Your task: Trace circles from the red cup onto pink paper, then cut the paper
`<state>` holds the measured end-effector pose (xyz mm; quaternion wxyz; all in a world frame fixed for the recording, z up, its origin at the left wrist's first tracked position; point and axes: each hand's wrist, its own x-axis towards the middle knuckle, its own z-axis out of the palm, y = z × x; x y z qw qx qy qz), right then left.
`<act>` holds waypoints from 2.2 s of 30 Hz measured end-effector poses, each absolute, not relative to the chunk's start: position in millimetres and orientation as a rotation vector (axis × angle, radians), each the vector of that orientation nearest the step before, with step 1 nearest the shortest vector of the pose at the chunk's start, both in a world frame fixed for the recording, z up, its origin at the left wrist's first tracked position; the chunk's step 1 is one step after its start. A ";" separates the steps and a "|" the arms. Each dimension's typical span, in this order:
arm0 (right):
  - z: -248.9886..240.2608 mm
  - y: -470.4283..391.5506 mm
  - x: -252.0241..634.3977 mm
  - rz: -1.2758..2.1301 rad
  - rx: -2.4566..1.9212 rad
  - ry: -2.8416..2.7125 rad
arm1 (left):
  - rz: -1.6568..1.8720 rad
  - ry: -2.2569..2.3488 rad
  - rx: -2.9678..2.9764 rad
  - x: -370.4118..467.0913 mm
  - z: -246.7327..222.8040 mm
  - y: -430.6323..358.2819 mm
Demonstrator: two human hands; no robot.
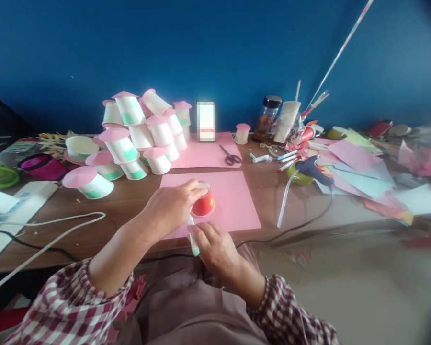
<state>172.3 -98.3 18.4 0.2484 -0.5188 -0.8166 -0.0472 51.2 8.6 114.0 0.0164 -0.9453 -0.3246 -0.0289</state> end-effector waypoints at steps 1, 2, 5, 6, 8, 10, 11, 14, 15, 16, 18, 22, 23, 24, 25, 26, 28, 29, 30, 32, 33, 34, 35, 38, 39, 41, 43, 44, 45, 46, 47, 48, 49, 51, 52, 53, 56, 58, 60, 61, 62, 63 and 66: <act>18.4 -96.6 172.4 -0.129 -1.426 -2.233 | -0.086 -1.012 -2.925 51.5 113.9 8.1; 18.6 -95.0 172.6 -0.127 -1.437 -2.240 | -0.083 -1.015 -2.912 51.9 113.8 7.7; 18.8 -91.7 173.1 -0.116 -1.453 -2.247 | -0.077 -1.010 -2.906 53.5 113.8 6.8; 18.5 -91.1 173.3 -0.110 -1.458 -2.248 | -0.078 -1.005 -2.916 53.9 113.7 6.7; 17.4 -90.6 173.7 -0.103 -1.465 -2.248 | -0.082 -1.005 -2.926 54.2 112.9 6.7; 15.7 -90.5 174.0 -0.098 -1.469 -2.250 | -0.079 -1.012 -2.922 53.9 111.5 7.1; 14.8 -90.4 174.1 -0.095 -1.470 -2.250 | -0.077 -1.016 -2.918 53.6 110.7 7.4; 13.1 -89.7 174.2 -0.086 -1.472 -2.253 | -0.082 -1.014 -2.920 52.8 108.7 8.2; 12.9 -89.4 174.3 -0.083 -1.474 -2.253 | -0.089 -1.013 -2.923 52.6 108.2 8.3; 12.9 -89.1 174.3 -0.081 -1.477 -2.252 | -0.094 -1.012 -2.926 52.5 107.9 8.4; 13.4 -88.8 174.3 -0.079 -1.483 -2.253 | -0.100 -1.009 -2.923 52.2 107.5 8.5; 15.1 -88.6 174.0 -0.080 -1.499 -2.257 | -0.105 -1.013 -2.906 52.4 107.2 8.5; 15.4 -88.5 173.7 -0.082 -1.503 -2.259 | -0.108 -1.015 -2.906 52.6 107.2 8.4; 15.6 -88.3 173.2 -0.084 -1.508 -2.262 | -0.107 -1.014 -2.907 53.0 107.2 8.1; 15.8 -88.1 172.6 -0.086 -1.513 -2.265 | -0.106 -1.011 -2.906 53.4 107.3 7.8; 16.0 -87.9 171.8 -0.089 -1.518 -2.268 | -0.100 -1.006 -2.902 53.9 107.4 7.2; 16.2 -87.2 170.1 -0.094 -1.529 -2.275 | -0.083 -0.998 -2.884 54.5 107.7 5.6; 16.4 -86.9 169.2 -0.097 -1.534 -2.277 | -0.079 -0.996 -2.875 54.7 107.9 4.6; 16.6 -86.6 168.5 -0.100 -1.539 -2.279 | -0.079 -0.997 -2.867 54.7 108.1 3.7; 17.1 -86.5 167.6 -0.103 -1.544 -2.284 | -0.090 -0.995 -2.859 54.4 108.3 2.2; 17.5 -86.7 167.6 -0.104 -1.545 -2.286 | -0.096 -0.991 -2.858 54.2 108.1 1.7; 17.9 -87.1 167.9 -0.104 -1.543 -2.290 | -0.098 -0.984 -2.859 54.0 107.6 1.6; 18.5 -87.7 168.5 -0.103 -1.540 -2.294 | -0.101 -0.978 -2.858 53.7 106.9 1.7; 20.9 -90.6 171.9 -0.096 -1.529 -2.306 | -0.124 -0.966 -2.841 52.8 103.0 2.9; 22.0 -91.9 173.4 -0.093 -1.528 -2.309 | -0.137 -0.966 -2.830 52.4 101.5 3.4; 24.1 -95.0 176.6 -0.085 -1.527 -2.313 | -0.154 -0.967 -2.810 51.6 99.0 4.3; 25.7 -98.5 180.1 -0.075 -1.529 -2.314 | -0.159 -0.969 -2.805 51.0 97.5 4.7; 26.0 -100.4 182.1 -0.069 -1.531 -2.314 | -0.161 -0.969 -2.806 50.8 97.1 4.9; 25.9 -102.2 184.2 -0.066 -1.534 -2.311 | -0.163 -0.970 -2.806 50.6 96.8 5.0; 25.3 -103.9 186.5 -0.065 -1.538 -2.307 | -0.163 -0.968 -2.806 50.6 96.5 5.0; 24.4 -105.4 189.2 -0.065 -1.538 -2.303 | -0.166 -0.966 -2.806 50.7 96.4 5.1; 23.1 -106.8 192.1 -0.068 -1.536 -2.291 | -0.170 -0.964 -2.809 50.8 96.2 5.2; 21.8 -107.8 195.2 -0.072 -1.532 -2.272 | -0.175 -0.966 -2.813 51.0 96.0 5.2; 19.8 -109.3 201.7 -0.079 -1.529 -2.221 | -0.192 -0.977 -2.825 51.3 95.8 5.0; 19.4 -109.9 204.6 -0.083 -1.533 -2.196 | -0.200 -0.985 -2.832 51.3 95.8 4.9; 19.6 -110.3 207.0 -0.086 -1.536 -2.161 | -0.206 -0.990 -2.837 51.2 95.9 4.7; 22.3 -111.9 209.0 -0.083 -1.480 -2.018 | -0.210 -0.994 -2.846 50.5 96.1 4.2; 23.7 -112.9 205.1 -0.059 -1.409 -1.952 | -0.204 -0.991 -2.848 49.8 96.3 4.3; 23.3 -112.6 198.3 -0.033 -1.369 -1.986 | -0.194 -0.987 -2.851 49.3 96.9 5.0; 22.3 -111.7 194.5 -0.032 -1.358 -2.026 | -0.185 -0.985 -2.853 49.2 97.4 5.4; 20.9 -110.3 190.8 -0.045 -1.351 -2.063 | -0.171 -0.985 -2.856 49.1 98.1 6.0; 19.3 -108.4 187.2 -0.068 -1.351 -2.095 | -0.156 -0.985 -2.858 49.2 98.9 6.5; 15.4 -101.2 178.7 -0.154 -1.372 -2.150 | -0.115 -0.983 -2.866 49.8 101.4 7.9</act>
